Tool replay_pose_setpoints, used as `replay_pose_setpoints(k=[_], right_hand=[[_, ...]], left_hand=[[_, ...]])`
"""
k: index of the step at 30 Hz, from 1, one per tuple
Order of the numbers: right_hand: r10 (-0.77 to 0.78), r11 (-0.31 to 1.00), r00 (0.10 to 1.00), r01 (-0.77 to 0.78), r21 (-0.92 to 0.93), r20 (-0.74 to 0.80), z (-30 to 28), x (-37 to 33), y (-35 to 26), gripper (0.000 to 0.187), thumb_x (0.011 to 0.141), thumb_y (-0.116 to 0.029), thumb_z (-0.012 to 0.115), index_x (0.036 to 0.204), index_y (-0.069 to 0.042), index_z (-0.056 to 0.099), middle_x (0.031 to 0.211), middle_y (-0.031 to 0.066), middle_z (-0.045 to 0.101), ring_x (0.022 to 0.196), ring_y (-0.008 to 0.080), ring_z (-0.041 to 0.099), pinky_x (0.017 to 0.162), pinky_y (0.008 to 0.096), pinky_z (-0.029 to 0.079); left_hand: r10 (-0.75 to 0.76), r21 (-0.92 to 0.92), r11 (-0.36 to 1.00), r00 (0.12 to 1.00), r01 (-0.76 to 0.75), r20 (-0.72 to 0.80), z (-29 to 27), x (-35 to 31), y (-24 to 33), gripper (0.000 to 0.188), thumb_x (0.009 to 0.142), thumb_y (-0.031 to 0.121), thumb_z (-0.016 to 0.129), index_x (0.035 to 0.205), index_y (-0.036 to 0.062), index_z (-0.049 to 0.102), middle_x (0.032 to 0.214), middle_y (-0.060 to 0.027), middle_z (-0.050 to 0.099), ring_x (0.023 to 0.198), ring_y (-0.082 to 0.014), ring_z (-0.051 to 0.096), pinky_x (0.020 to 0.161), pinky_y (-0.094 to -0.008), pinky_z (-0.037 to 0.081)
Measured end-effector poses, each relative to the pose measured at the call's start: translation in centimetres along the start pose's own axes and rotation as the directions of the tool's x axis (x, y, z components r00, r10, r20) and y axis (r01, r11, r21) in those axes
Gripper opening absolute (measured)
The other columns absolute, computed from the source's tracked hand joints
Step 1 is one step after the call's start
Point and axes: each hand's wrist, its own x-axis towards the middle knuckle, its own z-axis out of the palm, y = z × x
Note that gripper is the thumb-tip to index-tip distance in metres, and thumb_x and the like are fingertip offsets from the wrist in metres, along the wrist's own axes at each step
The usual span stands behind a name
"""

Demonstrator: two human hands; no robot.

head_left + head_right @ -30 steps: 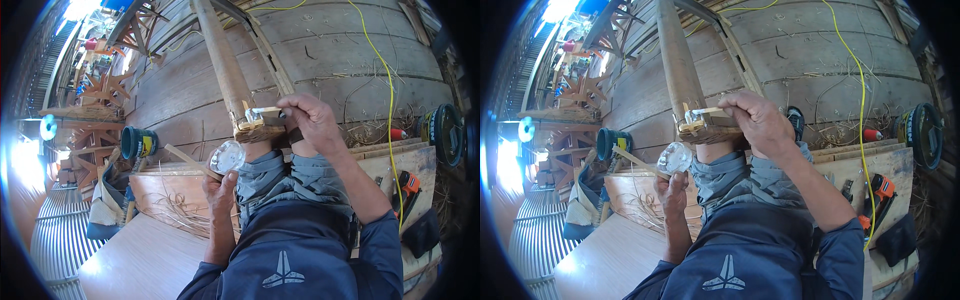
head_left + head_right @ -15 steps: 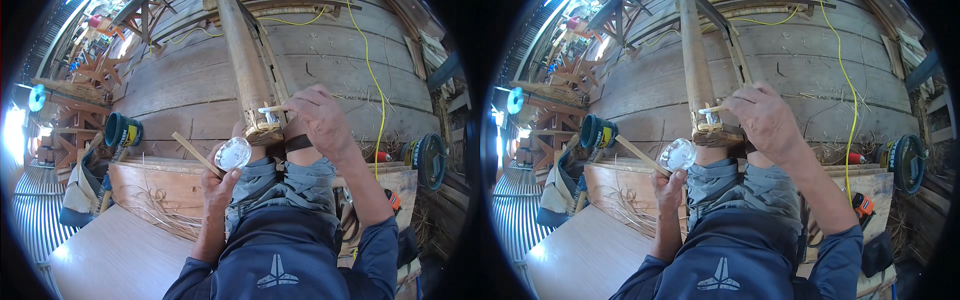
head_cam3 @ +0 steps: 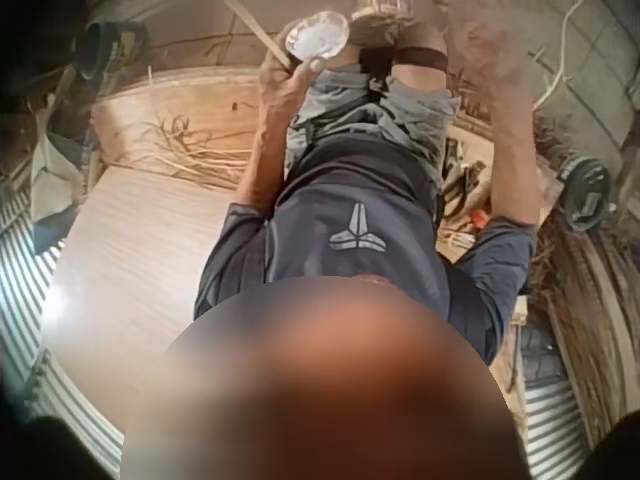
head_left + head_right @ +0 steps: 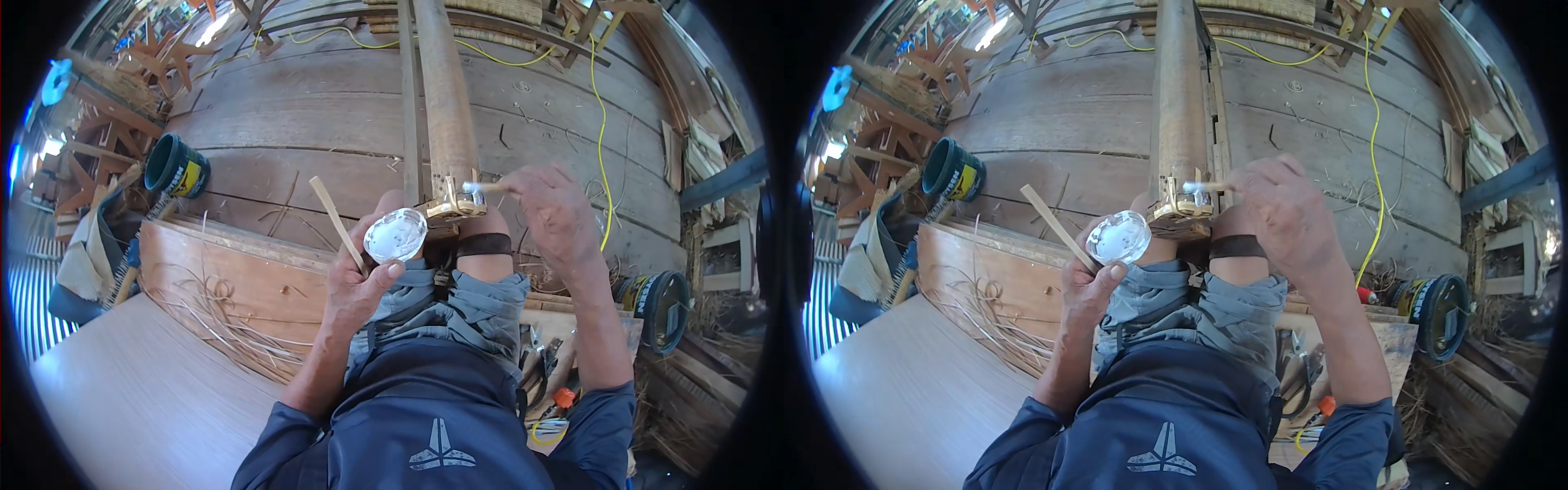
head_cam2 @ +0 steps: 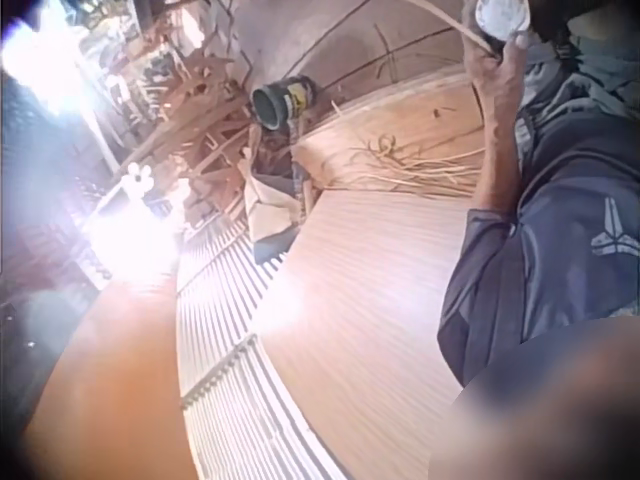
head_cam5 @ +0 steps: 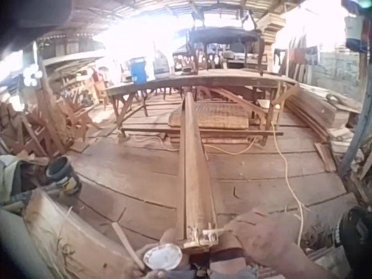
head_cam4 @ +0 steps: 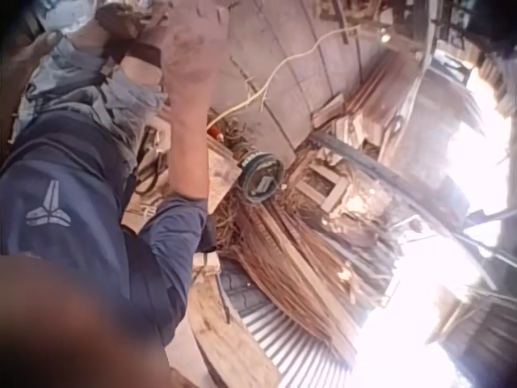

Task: Assembling and reinforcing bamboo furniture frame parts using a staple gun, wood glue, and rattan strips.

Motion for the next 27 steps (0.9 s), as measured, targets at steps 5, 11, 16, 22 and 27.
replay_pose_setpoints(k=[5, 11, 16, 22, 27], right_hand=[[0.029, 0.999, 0.999, -0.029, 0.025, -0.028, 0.2, 0.4, -0.4, 0.024, 0.07, 0.006, 0.059, 0.091, -0.005, 0.061, 0.085, 0.0104, 0.061, 0.081, 0.0288, 0.057, 0.073, 0.0347, 0.044], [0.088, 0.996, 0.993, -0.087, -0.02, 0.082, -0.9, 0.2, -1.6, 0.025, 0.07, 0.005, 0.059, 0.092, -0.008, 0.062, 0.087, 0.0098, 0.062, 0.081, 0.0291, 0.057, 0.072, 0.0363, 0.045], [0.162, 0.986, 0.987, -0.161, 0.041, -0.005, 0.7, 0.5, -1.1, 0.021, 0.075, 0.006, 0.057, 0.092, -0.005, 0.064, 0.085, 0.0098, 0.061, 0.081, 0.0258, 0.058, 0.073, 0.0315, 0.044], [0.103, 0.995, 0.992, -0.104, 0.003, 0.068, -0.1, -0.8, -1.3, 0.016, 0.08, 0.002, 0.058, 0.094, -0.004, 0.064, 0.086, 0.0084, 0.062, 0.081, 0.021, 0.058, 0.071, 0.0295, 0.045], [0.409, 0.824, 0.901, -0.433, 0.366, 0.145, -0.5, -1.1, -1.3, 0.016, 0.083, -0.004, 0.058, 0.097, -0.005, 0.064, 0.083, 0.0034, 0.063, 0.074, 0.0126, 0.059, 0.067, 0.0248, 0.045]], left_hand=[[-0.085, 0.002, 0.996, 0.996, 0.085, 0.027, -0.6, 0.0, 0.1, 0.057, 0.081, 0.009, 0.066, 0.13, 0.0009, 0.039, 0.108, -0.0011, 0.055, 0.088, -0.0044, 0.051, 0.072, -0.0158, 0.041], [-0.048, -0.039, 0.998, 0.999, 0.049, 0.005, -1.6, -0.3, -0.4, 0.057, 0.082, 0.007, 0.065, 0.131, -0.0001, 0.037, 0.107, -0.0003, 0.054, 0.085, -0.0028, 0.048, 0.069, -0.0146, 0.04], [-0.04, -0.052, 0.998, 0.998, 0.042, 0.038, -1.7, -0.1, -0.8, 0.058, 0.082, 0.007, 0.065, 0.132, -0.0007, 0.037, 0.109, -0.0014, 0.054, 0.089, -0.0043, 0.049, 0.075, -0.0169, 0.041], [0.0, -0.078, 0.997, 0.999, 0.004, 0.053, -1.7, 0.0, -0.3, 0.056, 0.081, 0.002, 0.063, 0.131, 0.0007, 0.038, 0.112, -0.0024, 0.052, 0.096, -0.0065, 0.049, 0.082, -0.0194, 0.04], [0.069, -0.054, 0.996, 0.995, -0.065, 0.075, -1.4, 1.0, 0.2, 0.054, 0.08, -0.001, 0.062, 0.129, 0.0029, 0.04, 0.11, -0.0016, 0.05, 0.096, -0.0056, 0.048, 0.081, -0.0189, 0.04]])
